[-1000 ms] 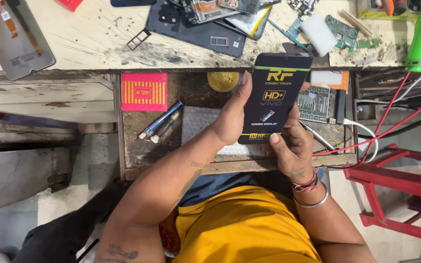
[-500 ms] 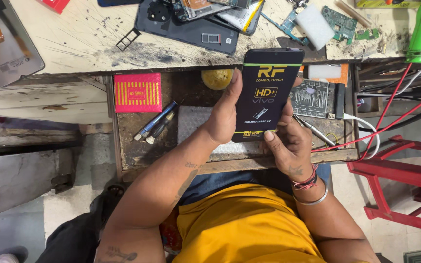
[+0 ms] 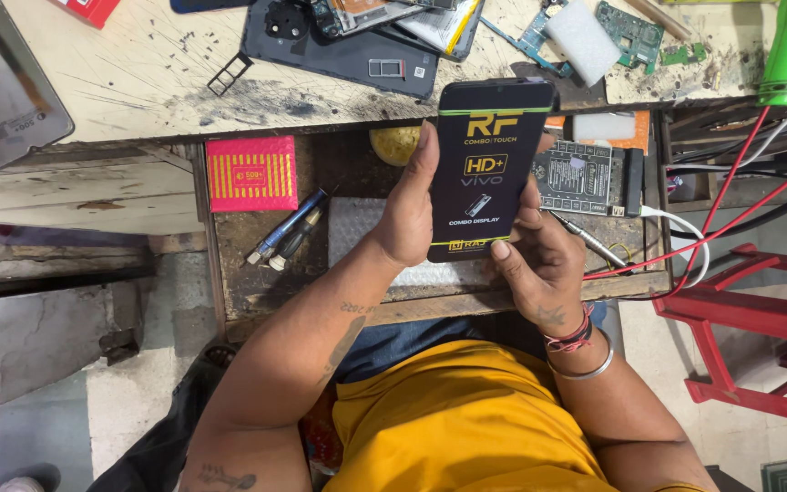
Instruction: The person holds a smartphone display and connects it to a power source using red and black wires. They press the power button to turn on the screen, swipe through the interface, and then disconnect the wires. The person also handles a disassembled phone body and a screwdriver.
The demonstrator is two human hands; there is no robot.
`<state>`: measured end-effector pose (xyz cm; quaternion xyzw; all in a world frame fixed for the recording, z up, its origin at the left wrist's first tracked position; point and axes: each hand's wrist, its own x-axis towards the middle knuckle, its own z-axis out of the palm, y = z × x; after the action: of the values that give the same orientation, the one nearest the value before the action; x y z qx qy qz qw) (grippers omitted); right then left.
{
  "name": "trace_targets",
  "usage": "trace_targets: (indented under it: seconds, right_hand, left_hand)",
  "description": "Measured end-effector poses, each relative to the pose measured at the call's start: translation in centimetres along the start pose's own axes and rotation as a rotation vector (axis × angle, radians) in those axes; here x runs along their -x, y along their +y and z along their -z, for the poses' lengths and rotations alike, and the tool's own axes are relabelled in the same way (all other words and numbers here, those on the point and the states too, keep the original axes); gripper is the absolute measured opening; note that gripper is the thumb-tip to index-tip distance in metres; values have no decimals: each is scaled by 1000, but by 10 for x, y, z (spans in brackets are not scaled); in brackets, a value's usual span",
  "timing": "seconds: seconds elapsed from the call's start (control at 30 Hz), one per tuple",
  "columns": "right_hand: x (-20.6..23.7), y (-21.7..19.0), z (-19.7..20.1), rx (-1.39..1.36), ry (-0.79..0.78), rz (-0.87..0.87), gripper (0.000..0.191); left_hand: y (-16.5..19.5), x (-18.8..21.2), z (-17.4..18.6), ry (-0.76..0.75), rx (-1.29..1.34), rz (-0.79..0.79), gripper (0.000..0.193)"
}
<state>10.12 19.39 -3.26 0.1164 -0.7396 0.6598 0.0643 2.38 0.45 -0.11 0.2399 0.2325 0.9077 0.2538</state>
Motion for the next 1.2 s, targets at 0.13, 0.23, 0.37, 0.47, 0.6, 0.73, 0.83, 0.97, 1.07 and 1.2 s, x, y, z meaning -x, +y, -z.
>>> trace_targets:
  seconds: [0.13,0.23,0.37,0.47,0.6,0.73,0.83,0.97,1.07,1.2]
  right_hand:
    - [2,8,2,-120,20,-19,34]
    - [5,7,3,-165,27,-52,32]
    - [4,3,0,-159,70,-32,29]
    - [2,-1,-3,-139,103,0,18]
    - [1,-7,-4,-150,107,-55,14]
    - [-1,-10,-5,-116,101,-13,13]
    - [-3,-10,-4,-94,90,28,13]
    - [-4,-10,-2,-38,74,41,13]
    - [-3,-11,-2,3,73,37,12]
    - [-3,-12,-5,-89,112,-4,14]
  left_hand:
    - [3,-1,0,16,21,17,97]
    - [4,0,-2,37,-3,12,97]
    - [4,-1,-3,42,-24,0,97]
    - [4,-1,-2,28,-3,0,97]
    - [4,-1,0,19,5,5,97]
    - [4,-1,0,14,-11,6,98]
    - [4,-2,-1,31,-14,9,98]
    - [6,-1,-1,23,11,27,97]
    - [6,-1,-3,30,25,33,97]
    - [6,-1,-3,59,2,21,96]
